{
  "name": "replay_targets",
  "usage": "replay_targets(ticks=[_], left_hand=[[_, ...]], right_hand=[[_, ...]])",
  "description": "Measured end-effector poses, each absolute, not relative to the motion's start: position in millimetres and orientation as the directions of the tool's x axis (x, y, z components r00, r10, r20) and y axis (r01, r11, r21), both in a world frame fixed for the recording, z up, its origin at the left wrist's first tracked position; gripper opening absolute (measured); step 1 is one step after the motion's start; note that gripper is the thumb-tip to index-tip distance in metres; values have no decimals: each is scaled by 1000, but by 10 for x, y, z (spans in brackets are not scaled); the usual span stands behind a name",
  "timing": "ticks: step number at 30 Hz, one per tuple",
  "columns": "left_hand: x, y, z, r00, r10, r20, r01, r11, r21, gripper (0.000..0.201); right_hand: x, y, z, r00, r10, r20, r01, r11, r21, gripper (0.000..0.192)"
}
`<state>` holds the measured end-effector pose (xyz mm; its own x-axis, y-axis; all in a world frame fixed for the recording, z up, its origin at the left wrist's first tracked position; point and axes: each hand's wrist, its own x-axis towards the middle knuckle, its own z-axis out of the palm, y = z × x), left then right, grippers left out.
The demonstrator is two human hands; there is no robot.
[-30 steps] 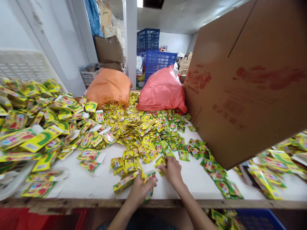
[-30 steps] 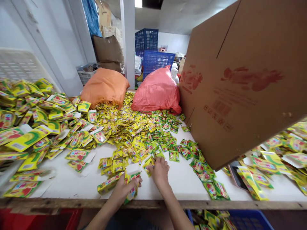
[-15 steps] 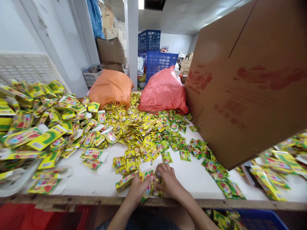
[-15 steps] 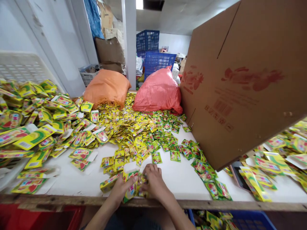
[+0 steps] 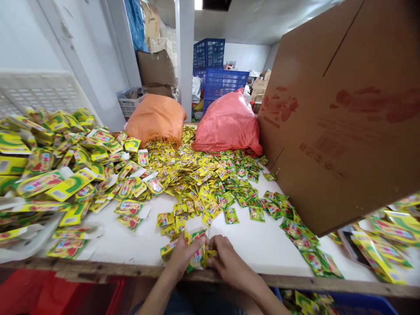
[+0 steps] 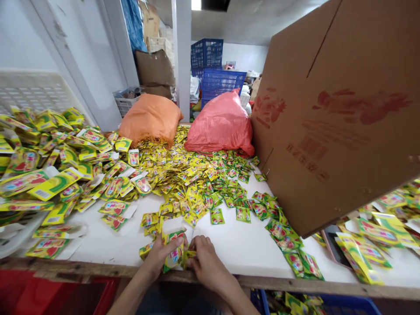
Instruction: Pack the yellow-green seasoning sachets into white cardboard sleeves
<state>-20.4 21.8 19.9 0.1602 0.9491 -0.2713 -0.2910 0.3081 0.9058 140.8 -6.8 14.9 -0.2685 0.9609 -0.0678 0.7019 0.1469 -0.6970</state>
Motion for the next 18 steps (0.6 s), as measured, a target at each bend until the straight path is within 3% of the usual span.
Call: replay_targets(ticks=[3, 5, 9, 14, 16, 18], left_hand=[[-207, 211, 202, 175, 949, -262, -264, 302, 916, 37], [-204, 205, 227, 187, 946, -263, -255, 306, 917, 36], [-203, 204, 281, 179, 944, -279, -301, 322, 898, 40], [-195, 213, 273, 218, 938, -268, -272, 323, 907, 39], [-144, 217, 263, 250, 935, -252, -245, 312, 918, 38], [-49, 228, 256, 307, 917, -255, -223, 330, 917, 37]], right_hand=[[1375, -50, 118, -172, 980, -103, 730, 56, -681, 39], [1332, -24, 127, -140, 979, -148, 777, 16, -629, 34], [1251, -30, 165, -198, 971, -137, 811, 84, -578, 30], [1495, -79, 196, -306, 945, -118, 677, 129, -724, 12], [1658, -44, 293, -198, 980, -34, 587, 91, -804, 7], [1746, 11, 428, -15, 995, 96, 472, 92, -877, 17]])
